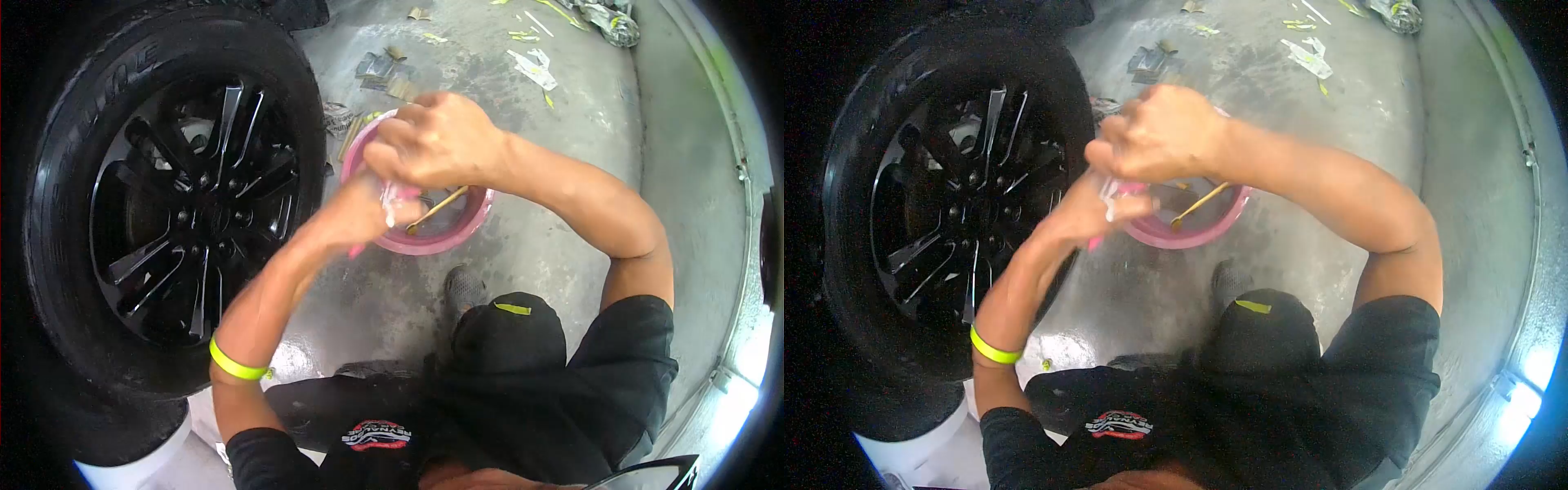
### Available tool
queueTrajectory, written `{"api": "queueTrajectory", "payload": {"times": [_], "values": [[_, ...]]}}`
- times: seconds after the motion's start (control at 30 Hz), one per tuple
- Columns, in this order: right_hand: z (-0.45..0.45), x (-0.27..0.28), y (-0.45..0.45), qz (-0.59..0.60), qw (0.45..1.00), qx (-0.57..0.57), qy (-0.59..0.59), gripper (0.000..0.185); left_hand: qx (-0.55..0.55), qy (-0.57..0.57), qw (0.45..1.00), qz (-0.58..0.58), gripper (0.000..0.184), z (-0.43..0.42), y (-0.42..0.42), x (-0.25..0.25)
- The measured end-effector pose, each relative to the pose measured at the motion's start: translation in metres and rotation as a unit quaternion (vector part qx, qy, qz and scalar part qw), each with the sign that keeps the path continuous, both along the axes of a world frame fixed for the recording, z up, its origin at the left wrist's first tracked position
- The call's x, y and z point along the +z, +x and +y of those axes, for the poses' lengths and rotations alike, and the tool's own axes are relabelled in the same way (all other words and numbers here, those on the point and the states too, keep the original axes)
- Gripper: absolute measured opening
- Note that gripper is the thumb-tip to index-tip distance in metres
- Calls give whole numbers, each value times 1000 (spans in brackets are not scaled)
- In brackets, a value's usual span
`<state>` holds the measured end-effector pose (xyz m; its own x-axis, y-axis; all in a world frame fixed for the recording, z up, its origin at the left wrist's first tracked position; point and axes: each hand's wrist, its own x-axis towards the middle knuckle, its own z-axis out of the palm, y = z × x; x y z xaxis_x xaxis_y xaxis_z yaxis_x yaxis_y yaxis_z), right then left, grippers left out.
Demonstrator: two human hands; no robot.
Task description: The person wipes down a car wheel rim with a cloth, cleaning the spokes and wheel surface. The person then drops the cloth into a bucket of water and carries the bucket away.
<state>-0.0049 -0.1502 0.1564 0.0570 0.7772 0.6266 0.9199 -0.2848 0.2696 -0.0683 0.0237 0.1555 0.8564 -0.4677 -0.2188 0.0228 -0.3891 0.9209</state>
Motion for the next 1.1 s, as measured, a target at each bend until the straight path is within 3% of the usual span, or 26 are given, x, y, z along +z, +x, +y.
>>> {"api": "queueTrajectory", "payload": {"times": [0.03,0.07,0.1,0.17,0.2,0.27,0.43,0.6,0.7,0.77,0.8,0.83,0.9,0.93,1.0,1.07,1.1], "values": [[2,-9,4,38,996,-66,-50,15,-14,25,993,-114,33,1,13,-7],[4,-20,7,40,996,-62,-49,15,-37,150,982,-109,31,3,24,-11],[6,-30,11,100,988,-103,-57,15,-35,150,982,-107,31,4,33,-22],[10,-49,16,160,975,-141,-68,15,-13,321,915,-247,28,3,46,-49],[11,-59,17,214,959,-172,-73,14,-10,319,916,-243,28,-1,48,-51],[16,-84,20,318,920,-217,-67,15,25,479,861,-169,24,-8,51,-51],[33,-123,9,449,855,-259,1,21,-42,494,823,-278,19,7,61,-84],[41,-138,5,560,766,-248,198,21,-58,462,780,-417,15,13,76,-95],[38,-136,17,604,758,-186,162,35,-96,474,738,-471,18,18,80,-86],[38,-127,25,623,755,-156,131,43,-4,499,669,-551,25,28,67,-82],[38,-119,27,645,746,-134,100,52,25,520,736,-432,36,37,54,-70],[35,-94,32,738,667,13,108,70,38,530,732,-427,36,47,45,-64],[51,-92,54,592,797,-11,120,59,224,397,873,-173,39,73,26,-47],[70,-59,56,586,803,18,110,59,247,352,891,-143,55,85,9,-24],[104,34,47,658,713,-28,-243,58,344,327,868,-148,59,98,-20,6],[155,61,35,599,740,15,-305,61,454,201,847,-190,69,105,-43,15],[176,71,29,550,754,32,-358,65,486,250,814,-196,63,105,-56,25]]}}
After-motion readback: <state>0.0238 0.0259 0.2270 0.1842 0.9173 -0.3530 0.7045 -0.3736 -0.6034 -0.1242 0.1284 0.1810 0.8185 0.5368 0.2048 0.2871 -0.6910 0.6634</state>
